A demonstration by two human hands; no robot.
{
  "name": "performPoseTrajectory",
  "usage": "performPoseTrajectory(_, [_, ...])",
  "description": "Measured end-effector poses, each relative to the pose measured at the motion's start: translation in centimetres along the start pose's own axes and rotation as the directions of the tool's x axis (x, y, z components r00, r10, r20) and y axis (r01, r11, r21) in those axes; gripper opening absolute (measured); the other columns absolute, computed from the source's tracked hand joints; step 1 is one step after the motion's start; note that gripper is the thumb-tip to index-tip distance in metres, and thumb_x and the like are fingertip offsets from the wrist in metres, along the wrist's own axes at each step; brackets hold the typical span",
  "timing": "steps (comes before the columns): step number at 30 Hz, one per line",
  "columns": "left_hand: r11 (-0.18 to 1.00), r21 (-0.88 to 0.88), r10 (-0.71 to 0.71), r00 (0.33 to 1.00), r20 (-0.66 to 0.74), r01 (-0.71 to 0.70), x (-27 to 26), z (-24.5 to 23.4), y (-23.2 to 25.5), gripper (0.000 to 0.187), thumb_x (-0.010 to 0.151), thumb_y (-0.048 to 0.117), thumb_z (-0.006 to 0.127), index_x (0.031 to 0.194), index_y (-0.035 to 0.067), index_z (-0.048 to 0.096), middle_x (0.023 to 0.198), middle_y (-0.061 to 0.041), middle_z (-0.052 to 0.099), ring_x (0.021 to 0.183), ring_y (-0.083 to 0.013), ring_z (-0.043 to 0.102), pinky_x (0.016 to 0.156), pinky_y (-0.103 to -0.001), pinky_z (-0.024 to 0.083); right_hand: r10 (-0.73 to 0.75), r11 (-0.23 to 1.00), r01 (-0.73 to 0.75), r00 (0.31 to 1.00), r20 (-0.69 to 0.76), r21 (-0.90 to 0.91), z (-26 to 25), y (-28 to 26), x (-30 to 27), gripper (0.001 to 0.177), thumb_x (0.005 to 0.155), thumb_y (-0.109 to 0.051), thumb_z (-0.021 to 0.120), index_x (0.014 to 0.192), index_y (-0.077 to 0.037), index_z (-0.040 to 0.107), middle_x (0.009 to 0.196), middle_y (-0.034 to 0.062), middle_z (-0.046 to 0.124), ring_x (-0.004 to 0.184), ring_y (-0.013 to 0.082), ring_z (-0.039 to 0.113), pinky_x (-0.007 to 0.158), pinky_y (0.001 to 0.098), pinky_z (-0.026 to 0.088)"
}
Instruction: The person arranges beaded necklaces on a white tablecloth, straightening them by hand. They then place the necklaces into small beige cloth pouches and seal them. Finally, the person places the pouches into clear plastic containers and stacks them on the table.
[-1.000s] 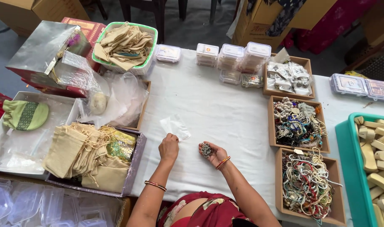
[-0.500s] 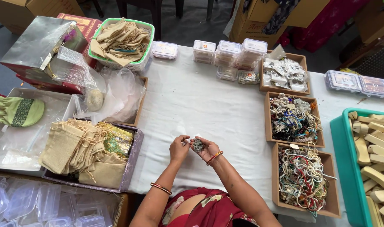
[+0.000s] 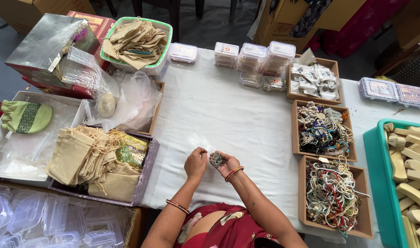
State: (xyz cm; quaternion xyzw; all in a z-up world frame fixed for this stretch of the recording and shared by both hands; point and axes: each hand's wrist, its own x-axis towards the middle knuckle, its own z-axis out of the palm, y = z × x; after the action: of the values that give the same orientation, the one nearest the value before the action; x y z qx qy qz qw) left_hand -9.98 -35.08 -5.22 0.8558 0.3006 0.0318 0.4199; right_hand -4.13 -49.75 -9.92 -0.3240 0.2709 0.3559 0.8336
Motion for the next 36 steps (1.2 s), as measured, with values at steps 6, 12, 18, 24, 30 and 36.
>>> performPoseTrajectory(6, [1.0, -0.009, -0.009, 0.998, -0.059, 0.008, 0.3, 0.5, -0.5, 0.02, 0.094, 0.019, 0.054, 0.089, 0.017, 0.073, 0.1, -0.003, 0.076, 0.089, -0.0325, 0.07, 0.075, -0.047, 0.054, -0.004, 0.998, 0.005, 1.0, -0.019, 0.055, -1.5, 0.8, 1.5, 0.044, 0.108, -0.028, 0.045, 0.131, 0.01, 0.05, 0.117, 0.0221, 0.064, 0.109, 0.0324, 0.066, 0.1, 0.0487, 0.058])
performPoseTrajectory(12, [0.991, 0.019, 0.131, 0.99, -0.042, -0.131, 0.8, 2.2, -2.3, 0.011, 0.095, 0.008, 0.055, 0.101, 0.008, 0.064, 0.098, -0.008, 0.073, 0.092, -0.0334, 0.07, 0.079, -0.048, 0.054, 0.0, 0.999, 0.0, 1.0, -0.006, 0.05, 0.3, 0.1, 0.4, 0.058, 0.106, -0.038, 0.046, 0.135, 0.012, 0.048, 0.125, 0.0227, 0.062, 0.116, 0.0322, 0.064, 0.105, 0.0496, 0.053])
performPoseTrajectory(18, [0.935, 0.15, 0.325, 0.946, 0.0, -0.321, 0.5, 3.1, -3.8, 0.028, 0.093, 0.004, 0.056, 0.113, 0.015, 0.072, 0.124, -0.006, 0.066, 0.097, -0.0312, 0.072, 0.084, -0.044, 0.058, 0.015, 0.997, -0.018, 0.999, 0.031, 0.069, -0.1, 0.3, 0.6, 0.057, 0.106, -0.038, 0.046, 0.135, 0.01, 0.048, 0.123, 0.0215, 0.063, 0.115, 0.0323, 0.064, 0.106, 0.0505, 0.053])
performPoseTrajectory(24, [0.942, 0.069, 0.32, 0.942, 0.103, -0.328, 0.8, 1.3, -1.6, 0.052, 0.091, 0.004, 0.06, 0.142, 0.017, 0.055, 0.134, -0.009, 0.058, 0.094, -0.0301, 0.071, 0.082, -0.044, 0.058, 0.003, 0.999, -0.005, 0.999, 0.051, 0.037, 1.1, -0.4, -1.3, 0.055, 0.106, -0.038, 0.047, 0.132, 0.009, 0.054, 0.128, 0.0238, 0.062, 0.119, 0.0312, 0.064, 0.106, 0.046, 0.054])
performPoseTrajectory(30, [0.924, -0.066, 0.382, 0.901, 0.205, -0.377, -0.1, -1.1, 0.7, 0.068, 0.081, 0.001, 0.062, 0.146, 0.02, 0.052, 0.134, -0.006, 0.06, 0.095, -0.0299, 0.07, 0.084, -0.043, 0.057, -0.038, 0.999, 0.037, 0.992, 0.119, 0.014, 2.5, -1.9, -2.5, 0.055, 0.105, -0.038, 0.048, 0.134, 0.009, 0.053, 0.128, 0.023, 0.062, 0.118, 0.0295, 0.065, 0.106, 0.0458, 0.054])
performPoseTrajectory(36, [0.922, -0.047, 0.386, 0.9, 0.203, -0.385, 1.0, 0.0, 0.3, 0.067, 0.082, 0.001, 0.06, 0.146, 0.019, 0.053, 0.136, -0.005, 0.06, 0.092, -0.0281, 0.07, 0.086, -0.042, 0.057, 0.001, 0.996, 0.003, 0.999, 0.048, -0.087, 2.5, -3.3, -1.7, 0.082, 0.103, -0.052, 0.046, 0.15, 0.014, 0.032, 0.142, 0.0272, 0.049, 0.123, 0.0297, 0.059, 0.109, 0.0452, 0.051])
